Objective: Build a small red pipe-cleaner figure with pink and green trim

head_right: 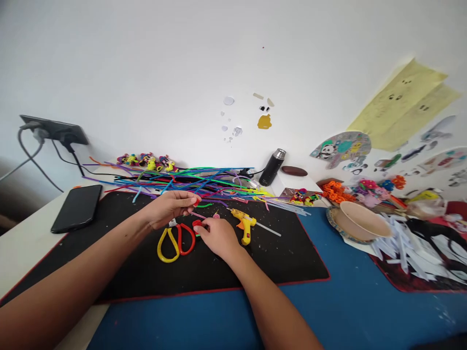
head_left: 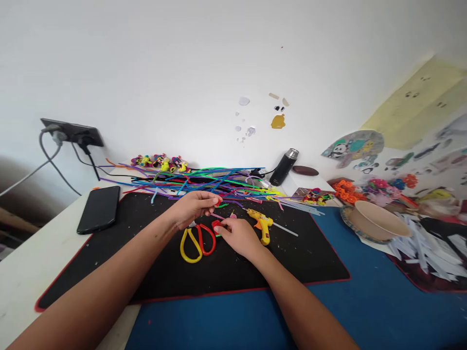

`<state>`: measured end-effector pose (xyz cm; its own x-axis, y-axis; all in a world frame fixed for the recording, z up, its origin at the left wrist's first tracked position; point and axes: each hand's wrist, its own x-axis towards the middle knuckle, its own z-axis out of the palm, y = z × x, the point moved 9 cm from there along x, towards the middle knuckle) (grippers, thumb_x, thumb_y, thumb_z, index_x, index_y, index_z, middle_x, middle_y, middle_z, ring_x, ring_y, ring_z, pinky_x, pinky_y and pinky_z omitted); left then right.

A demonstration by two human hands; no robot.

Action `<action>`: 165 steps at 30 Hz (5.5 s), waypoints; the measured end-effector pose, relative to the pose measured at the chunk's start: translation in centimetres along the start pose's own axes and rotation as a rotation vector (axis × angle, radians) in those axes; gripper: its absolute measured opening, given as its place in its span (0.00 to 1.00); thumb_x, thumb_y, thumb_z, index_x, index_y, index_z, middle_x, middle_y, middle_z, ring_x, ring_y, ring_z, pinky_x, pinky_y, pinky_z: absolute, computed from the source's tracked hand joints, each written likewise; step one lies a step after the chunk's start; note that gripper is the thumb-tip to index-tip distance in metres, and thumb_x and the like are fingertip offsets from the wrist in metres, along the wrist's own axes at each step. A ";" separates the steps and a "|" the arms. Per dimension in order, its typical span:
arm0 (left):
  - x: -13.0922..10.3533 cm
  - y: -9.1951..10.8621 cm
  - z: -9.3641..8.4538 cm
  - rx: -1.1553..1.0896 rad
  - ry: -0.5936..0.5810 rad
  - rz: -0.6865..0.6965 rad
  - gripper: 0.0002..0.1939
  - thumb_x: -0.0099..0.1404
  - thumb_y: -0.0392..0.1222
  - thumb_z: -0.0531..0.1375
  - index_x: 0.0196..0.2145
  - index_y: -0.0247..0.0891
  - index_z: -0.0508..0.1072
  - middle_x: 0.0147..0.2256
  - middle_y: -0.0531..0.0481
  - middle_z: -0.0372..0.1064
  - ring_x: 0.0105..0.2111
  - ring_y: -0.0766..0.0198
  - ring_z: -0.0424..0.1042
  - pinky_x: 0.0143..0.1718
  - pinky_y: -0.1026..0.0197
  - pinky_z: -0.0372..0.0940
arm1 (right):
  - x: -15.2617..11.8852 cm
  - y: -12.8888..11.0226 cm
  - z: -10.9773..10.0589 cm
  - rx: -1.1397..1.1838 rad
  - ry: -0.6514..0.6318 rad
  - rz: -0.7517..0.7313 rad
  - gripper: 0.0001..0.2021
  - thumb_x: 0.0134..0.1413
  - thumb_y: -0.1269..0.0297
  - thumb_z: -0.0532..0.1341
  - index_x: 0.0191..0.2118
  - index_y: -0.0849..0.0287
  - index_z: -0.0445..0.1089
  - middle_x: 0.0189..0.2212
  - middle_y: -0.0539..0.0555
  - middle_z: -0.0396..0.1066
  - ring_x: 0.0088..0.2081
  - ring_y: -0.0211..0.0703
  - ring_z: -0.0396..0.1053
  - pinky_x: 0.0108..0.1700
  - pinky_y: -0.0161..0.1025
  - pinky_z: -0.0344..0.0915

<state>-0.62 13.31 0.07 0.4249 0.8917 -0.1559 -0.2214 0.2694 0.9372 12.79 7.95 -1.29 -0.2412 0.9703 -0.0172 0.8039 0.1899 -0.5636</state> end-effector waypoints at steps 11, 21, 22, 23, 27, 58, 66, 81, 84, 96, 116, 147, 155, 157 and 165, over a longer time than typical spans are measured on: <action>-0.2 0.3 0.3 -0.016 0.000 0.016 0.19 0.49 0.48 0.79 0.33 0.34 0.84 0.27 0.49 0.71 0.26 0.68 0.67 0.29 0.66 0.64 | -6.5 7.8 -8.9 -0.233 0.203 0.308 0.18 0.69 0.46 0.58 0.42 0.54 0.78 0.31 0.53 0.79 0.33 0.47 0.74 0.32 0.38 0.54; -1.0 0.3 1.6 0.007 -0.022 -0.019 0.17 0.49 0.46 0.78 0.33 0.34 0.84 0.28 0.49 0.72 0.27 0.67 0.67 0.29 0.64 0.64 | -5.9 10.3 -7.3 -0.329 0.128 0.410 0.22 0.65 0.40 0.59 0.37 0.58 0.72 0.35 0.59 0.79 0.37 0.52 0.76 0.32 0.38 0.54; -0.9 0.2 1.6 0.004 -0.017 -0.022 0.18 0.48 0.46 0.79 0.33 0.34 0.84 0.27 0.49 0.72 0.27 0.67 0.67 0.29 0.65 0.64 | -5.6 10.5 -7.2 -0.290 0.157 0.418 0.20 0.64 0.43 0.61 0.36 0.58 0.71 0.35 0.59 0.78 0.38 0.52 0.76 0.32 0.38 0.54; -0.9 0.2 1.5 0.003 -0.011 -0.023 0.18 0.47 0.47 0.79 0.33 0.34 0.83 0.27 0.49 0.72 0.26 0.67 0.67 0.29 0.65 0.64 | -5.5 10.9 -7.3 -0.201 0.203 0.432 0.18 0.63 0.46 0.64 0.33 0.58 0.69 0.34 0.59 0.78 0.38 0.51 0.75 0.32 0.38 0.54; -0.9 0.4 1.3 0.012 0.018 -0.004 0.22 0.44 0.49 0.80 0.33 0.34 0.84 0.27 0.49 0.72 0.26 0.68 0.66 0.28 0.65 0.63 | -5.4 12.9 -6.9 0.109 0.248 0.445 0.18 0.56 0.52 0.69 0.26 0.57 0.65 0.29 0.55 0.75 0.33 0.47 0.74 0.29 0.35 0.55; 0.6 -0.9 -3.1 -0.066 0.347 0.142 0.19 0.47 0.46 0.79 0.34 0.34 0.83 0.28 0.51 0.73 0.26 0.69 0.67 0.28 0.66 0.62 | -1.2 4.4 -2.0 1.330 0.046 0.021 0.23 0.60 0.41 0.66 0.36 0.61 0.72 0.13 0.43 0.61 0.12 0.33 0.56 0.16 0.32 0.49; -0.6 0.2 -0.7 0.064 0.317 0.194 0.19 0.50 0.50 0.78 0.35 0.36 0.84 0.28 0.50 0.74 0.27 0.67 0.67 0.29 0.64 0.62 | -1.1 4.6 -1.7 1.219 0.082 0.030 0.25 0.61 0.38 0.64 0.32 0.60 0.72 0.12 0.44 0.61 0.11 0.33 0.57 0.16 0.32 0.48; -1.1 1.0 0.4 0.154 0.297 0.235 0.20 0.52 0.54 0.77 0.36 0.38 0.84 0.27 0.50 0.73 0.26 0.66 0.66 0.29 0.63 0.60 | -1.7 3.7 -2.4 1.151 0.114 0.042 0.28 0.57 0.34 0.64 0.27 0.57 0.68 0.10 0.45 0.60 0.11 0.33 0.56 0.15 0.33 0.49; -1.3 1.0 0.6 0.147 0.296 0.236 0.20 0.51 0.54 0.77 0.36 0.38 0.84 0.27 0.50 0.73 0.27 0.66 0.66 0.29 0.63 0.60 | -1.7 3.7 -2.4 1.165 0.113 0.036 0.27 0.57 0.35 0.64 0.28 0.58 0.68 0.11 0.44 0.60 0.11 0.33 0.56 0.15 0.32 0.49; -1.2 1.0 0.8 0.137 0.278 0.240 0.19 0.53 0.53 0.76 0.38 0.38 0.85 0.27 0.50 0.73 0.27 0.67 0.66 0.29 0.64 0.60 | -1.8 3.8 -2.2 1.148 0.112 0.045 0.27 0.58 0.35 0.63 0.27 0.57 0.67 0.11 0.44 0.61 0.11 0.33 0.56 0.15 0.32 0.50; -1.3 1.2 0.7 0.125 0.281 0.253 0.18 0.53 0.52 0.77 0.37 0.39 0.85 0.27 0.51 0.73 0.27 0.67 0.67 0.30 0.64 0.60 | -1.9 3.7 -2.3 1.161 0.109 0.066 0.29 0.56 0.34 0.65 0.27 0.58 0.66 0.10 0.44 0.61 0.10 0.32 0.56 0.15 0.31 0.49; -1.7 1.9 0.7 0.050 0.332 0.254 0.20 0.46 0.51 0.79 0.34 0.36 0.85 0.29 0.50 0.74 0.27 0.67 0.67 0.30 0.64 0.61 | -2.0 3.6 -2.0 1.142 0.091 0.067 0.28 0.57 0.34 0.64 0.26 0.57 0.65 0.10 0.44 0.61 0.10 0.33 0.57 0.15 0.32 0.50; -1.7 1.9 0.7 0.056 0.330 0.253 0.19 0.47 0.50 0.79 0.33 0.36 0.85 0.28 0.49 0.74 0.27 0.66 0.67 0.30 0.63 0.61 | -1.9 3.7 -2.2 1.145 0.102 0.070 0.28 0.58 0.35 0.64 0.26 0.57 0.65 0.10 0.44 0.61 0.10 0.33 0.57 0.15 0.32 0.50; -1.6 1.7 0.7 0.056 0.324 0.247 0.19 0.47 0.50 0.79 0.34 0.37 0.85 0.28 0.49 0.74 0.27 0.66 0.67 0.30 0.63 0.61 | -1.9 3.7 -2.2 1.148 0.106 0.074 0.28 0.57 0.35 0.64 0.26 0.57 0.65 0.10 0.44 0.60 0.10 0.33 0.57 0.15 0.32 0.50; -1.5 1.3 0.6 0.059 0.301 0.239 0.18 0.49 0.50 0.79 0.35 0.37 0.85 0.28 0.49 0.74 0.27 0.66 0.67 0.30 0.63 0.61 | -2.0 3.7 -2.3 1.158 0.107 0.077 0.28 0.57 0.35 0.65 0.26 0.58 0.66 0.10 0.44 0.61 0.10 0.33 0.57 0.15 0.32 0.50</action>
<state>-0.95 12.12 1.70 0.0885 0.9961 -0.0075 -0.2288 0.0276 0.9731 17.48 7.04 -1.48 -0.1215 0.9915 -0.0456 -0.1755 -0.0667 -0.9822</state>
